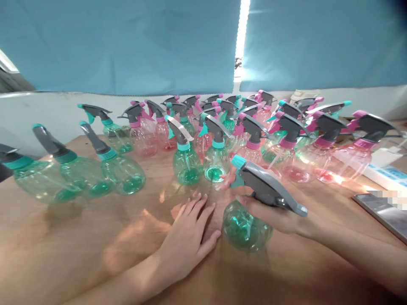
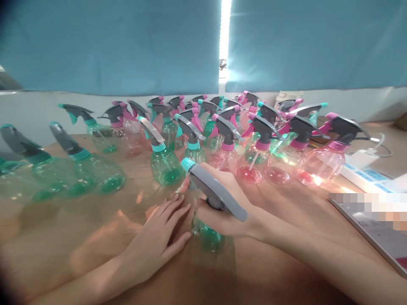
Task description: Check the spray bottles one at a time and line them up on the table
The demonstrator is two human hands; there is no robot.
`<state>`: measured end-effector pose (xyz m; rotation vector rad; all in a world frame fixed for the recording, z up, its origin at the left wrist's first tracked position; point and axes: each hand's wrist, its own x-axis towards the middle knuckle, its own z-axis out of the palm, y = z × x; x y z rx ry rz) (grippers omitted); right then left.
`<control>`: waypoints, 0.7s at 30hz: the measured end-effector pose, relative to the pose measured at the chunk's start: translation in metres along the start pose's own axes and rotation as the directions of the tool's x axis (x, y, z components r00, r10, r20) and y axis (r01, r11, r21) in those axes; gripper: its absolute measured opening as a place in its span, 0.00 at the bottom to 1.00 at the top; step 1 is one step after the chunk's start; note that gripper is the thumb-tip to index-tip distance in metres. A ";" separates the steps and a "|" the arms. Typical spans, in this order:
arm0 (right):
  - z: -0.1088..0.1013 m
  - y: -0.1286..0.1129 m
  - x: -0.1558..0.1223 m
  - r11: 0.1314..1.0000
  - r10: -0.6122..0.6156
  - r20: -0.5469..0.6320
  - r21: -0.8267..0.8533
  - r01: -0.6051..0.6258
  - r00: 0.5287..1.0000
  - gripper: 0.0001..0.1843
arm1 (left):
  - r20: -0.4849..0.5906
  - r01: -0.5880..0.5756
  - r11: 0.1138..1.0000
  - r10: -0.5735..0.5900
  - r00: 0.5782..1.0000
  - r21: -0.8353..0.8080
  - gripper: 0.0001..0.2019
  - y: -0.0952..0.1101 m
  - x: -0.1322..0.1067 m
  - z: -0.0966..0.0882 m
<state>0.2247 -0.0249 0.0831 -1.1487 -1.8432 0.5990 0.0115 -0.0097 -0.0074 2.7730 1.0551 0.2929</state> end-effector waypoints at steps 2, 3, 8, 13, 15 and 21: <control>-0.001 -0.001 0.000 1.000 0.016 -0.002 0.002 -0.016 1.000 0.09 | -0.008 -0.004 1.000 0.004 1.000 0.003 0.24 0.000 0.000 0.001; -0.001 -0.001 0.000 1.000 0.022 -0.006 0.005 -0.022 1.000 0.08 | -0.012 -0.004 1.000 0.005 1.000 0.005 0.24 0.000 0.000 0.001; -0.001 -0.001 -0.001 0.999 0.040 -0.025 0.030 -0.040 0.999 0.09 | -0.020 0.000 1.000 0.000 1.000 0.004 0.24 -0.001 -0.001 0.002; 0.001 0.008 -0.006 0.992 0.064 0.007 0.110 -0.064 0.998 0.08 | -0.014 0.001 1.000 -0.001 1.000 -0.004 0.25 0.000 -0.001 0.002; 0.002 0.015 -0.010 0.989 0.066 0.010 0.134 -0.067 0.998 0.09 | -0.017 -0.001 1.000 0.001 1.000 -0.012 0.25 0.000 -0.001 0.002; 0.003 0.024 -0.016 0.993 0.112 -0.025 0.039 -0.111 0.993 0.11 | -0.042 -0.007 1.000 0.006 0.999 -0.018 0.24 -0.001 -0.002 0.003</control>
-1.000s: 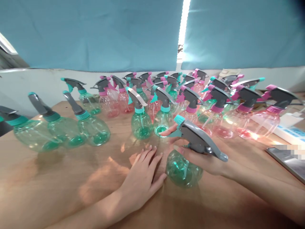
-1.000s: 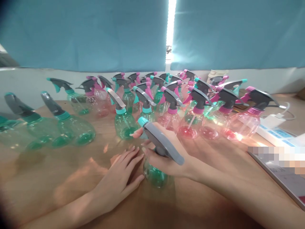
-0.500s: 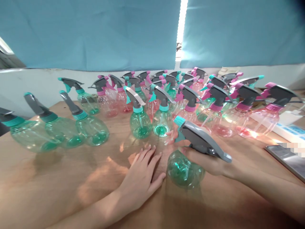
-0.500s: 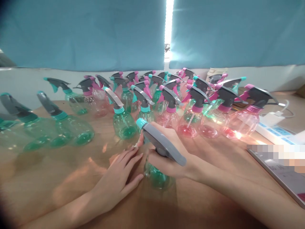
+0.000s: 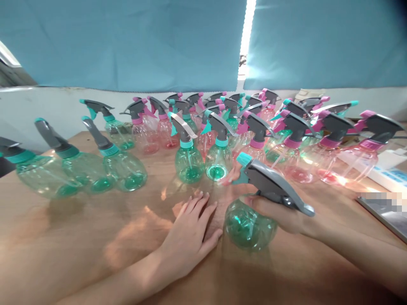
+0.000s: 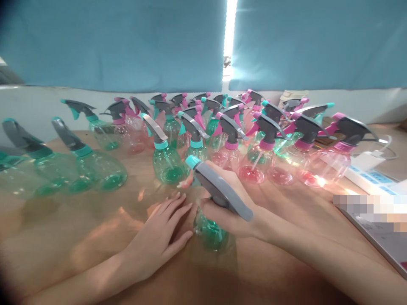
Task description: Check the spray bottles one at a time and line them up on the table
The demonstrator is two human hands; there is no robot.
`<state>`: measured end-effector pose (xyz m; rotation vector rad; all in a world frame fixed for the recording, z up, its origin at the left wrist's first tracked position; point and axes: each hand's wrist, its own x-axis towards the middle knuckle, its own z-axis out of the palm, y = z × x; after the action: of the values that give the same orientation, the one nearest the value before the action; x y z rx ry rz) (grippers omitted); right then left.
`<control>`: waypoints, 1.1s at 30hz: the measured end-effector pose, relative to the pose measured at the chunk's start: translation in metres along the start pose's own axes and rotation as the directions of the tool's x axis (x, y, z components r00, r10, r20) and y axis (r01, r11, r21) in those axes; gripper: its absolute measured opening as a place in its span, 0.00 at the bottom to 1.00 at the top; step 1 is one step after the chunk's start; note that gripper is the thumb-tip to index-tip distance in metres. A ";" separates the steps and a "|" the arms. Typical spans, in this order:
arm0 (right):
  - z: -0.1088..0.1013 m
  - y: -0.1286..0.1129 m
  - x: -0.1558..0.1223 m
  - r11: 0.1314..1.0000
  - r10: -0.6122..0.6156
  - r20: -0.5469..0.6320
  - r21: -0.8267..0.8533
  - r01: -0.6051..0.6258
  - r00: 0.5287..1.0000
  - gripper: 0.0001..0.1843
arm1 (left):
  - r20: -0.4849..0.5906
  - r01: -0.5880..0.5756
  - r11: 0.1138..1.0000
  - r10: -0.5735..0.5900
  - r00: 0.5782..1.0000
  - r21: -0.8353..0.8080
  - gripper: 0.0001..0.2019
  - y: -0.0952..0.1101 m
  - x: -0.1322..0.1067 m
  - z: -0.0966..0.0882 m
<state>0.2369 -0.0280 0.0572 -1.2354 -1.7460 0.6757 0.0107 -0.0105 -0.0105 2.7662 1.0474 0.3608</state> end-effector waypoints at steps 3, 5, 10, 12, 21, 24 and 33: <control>0.001 -0.010 0.004 0.999 -0.012 0.025 0.051 0.011 1.000 0.16 | 0.000 0.006 1.000 -0.006 1.000 -0.002 0.24 0.000 0.000 0.000; 0.002 -0.018 0.008 0.992 -0.048 0.042 0.117 0.043 0.998 0.18 | 0.004 0.008 1.000 -0.008 1.000 -0.005 0.24 0.000 0.000 0.000; 0.001 -0.031 0.016 0.971 -0.109 0.092 0.225 0.086 0.990 0.19 | 0.010 0.008 1.000 -0.008 1.000 0.007 0.24 0.000 0.001 0.000; 0.001 -0.031 0.017 0.968 -0.117 0.101 0.233 0.090 0.988 0.17 | 0.011 0.011 1.000 -0.011 1.000 0.011 0.24 0.001 0.001 0.000; 0.002 -0.028 0.016 0.948 -0.132 0.087 0.301 0.100 0.987 0.10 | 0.005 0.016 1.000 -0.016 1.000 0.005 0.24 0.001 0.001 0.001; 0.002 -0.030 0.017 0.948 -0.128 0.082 0.302 0.098 0.988 0.12 | 0.000 0.012 1.000 -0.012 1.000 -0.002 0.24 0.001 0.001 0.001; 0.001 -0.021 0.013 0.966 -0.107 0.088 0.244 0.083 0.990 0.13 | -0.008 0.009 1.000 -0.009 1.000 -0.018 0.23 0.001 0.000 0.000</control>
<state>0.2244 -0.0236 0.0782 -0.9602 -1.7345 0.8770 0.0115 -0.0107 -0.0107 2.7454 1.0534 0.3791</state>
